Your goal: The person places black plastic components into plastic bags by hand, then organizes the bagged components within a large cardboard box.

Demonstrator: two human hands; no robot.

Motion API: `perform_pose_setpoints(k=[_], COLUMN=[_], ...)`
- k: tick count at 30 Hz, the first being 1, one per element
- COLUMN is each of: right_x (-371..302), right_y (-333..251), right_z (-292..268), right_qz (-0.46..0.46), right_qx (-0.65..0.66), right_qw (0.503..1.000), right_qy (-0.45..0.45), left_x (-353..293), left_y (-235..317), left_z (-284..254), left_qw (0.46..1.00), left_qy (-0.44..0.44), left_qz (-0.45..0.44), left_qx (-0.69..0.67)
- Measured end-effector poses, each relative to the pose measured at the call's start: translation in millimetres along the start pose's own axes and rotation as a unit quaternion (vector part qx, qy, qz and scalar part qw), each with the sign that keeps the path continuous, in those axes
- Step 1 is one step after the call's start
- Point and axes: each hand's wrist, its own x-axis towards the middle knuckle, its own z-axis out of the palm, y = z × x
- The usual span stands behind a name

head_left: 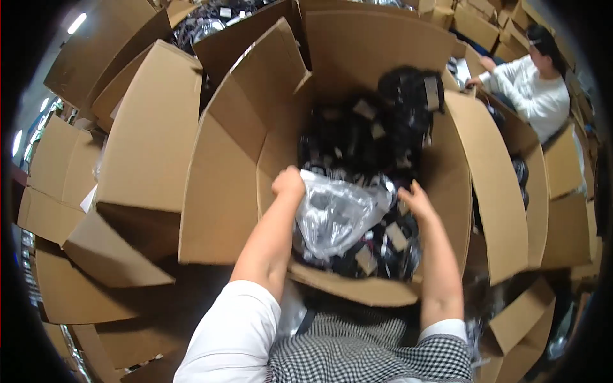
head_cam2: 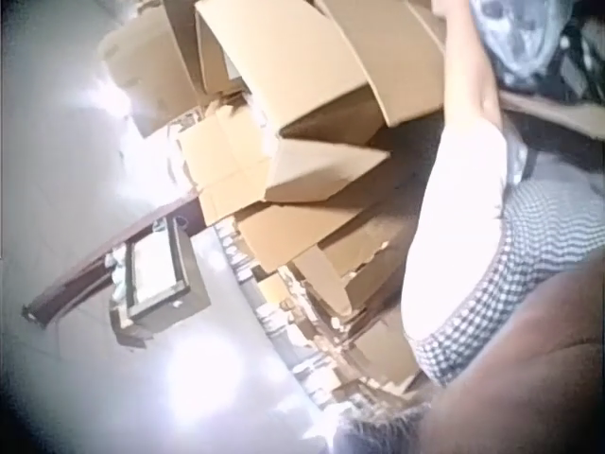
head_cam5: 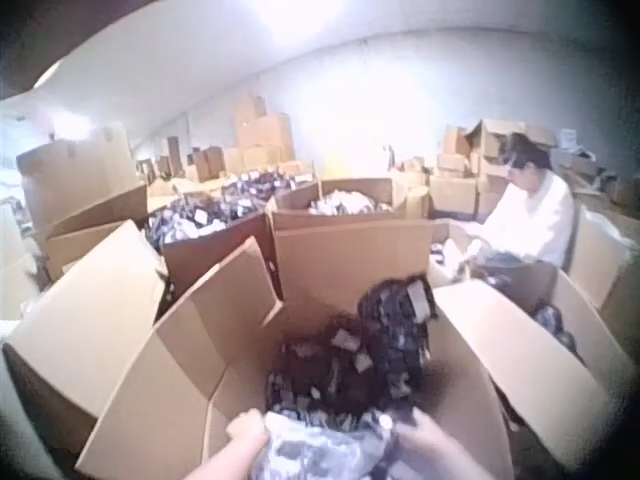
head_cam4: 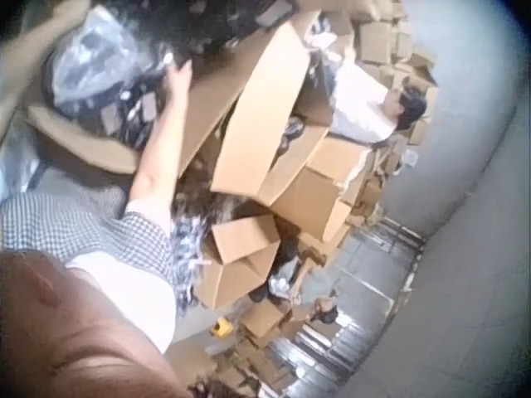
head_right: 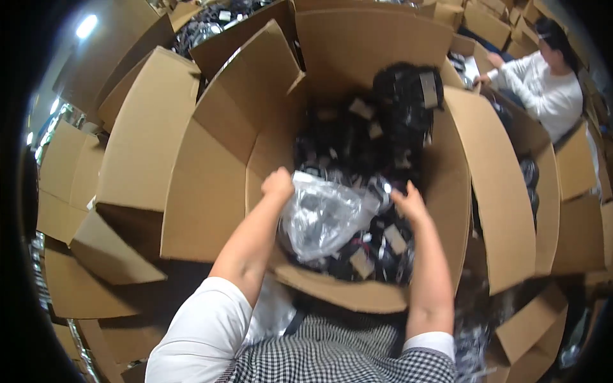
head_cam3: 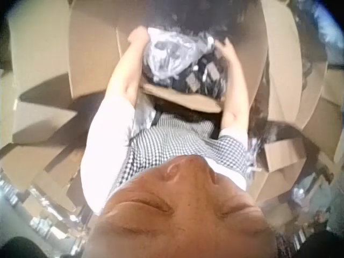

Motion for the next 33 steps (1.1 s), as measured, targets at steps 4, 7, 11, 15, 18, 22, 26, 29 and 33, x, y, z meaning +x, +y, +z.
perform_pose_setpoints(k=[4,7,11,15,18,22,26,29,33], right_x=[-41,-64,-84,-65,-71,-105,-131,-141,-160], right_y=[68,58,12,-11,-56,-104,-99,-67,-33], right_z=[82,120,179,124,57,34,55,56,23], right_qz=[0.148,0.08,-0.091,-0.165,-0.181,-0.168,-0.223,-0.175,-0.164], right_qx=[-0.261,-0.301,-0.352,-0.256,0.007,0.45,0.516,0.564,0.65], right_qw=[0.948,0.937,0.926,0.952,0.979,0.862,0.824,0.784,0.733], right_qy=[0.103,0.157,0.099,-0.003,-0.093,-0.164,-0.071,-0.19,-0.117], left_x=[-32,-46,-33,-46,-55,-90,-147,-170,-114], left_y=[-67,-69,-82,-43,-21,-24,-11,-22,-37], left_z=[67,77,118,97,28,-18,-46,-65,-84], left_qw=[0.959,0.96,0.899,0.933,0.958,0.777,0.596,0.676,0.747], left_qy=[-0.208,-0.191,-0.178,-0.052,0.02,-0.097,-0.279,-0.303,-0.315], left_qz=[-0.126,-0.137,-0.186,-0.096,0.015,0.141,0.071,0.114,0.196], left_qx=[-0.144,-0.155,-0.354,-0.343,-0.284,-0.605,-0.749,-0.662,-0.551])
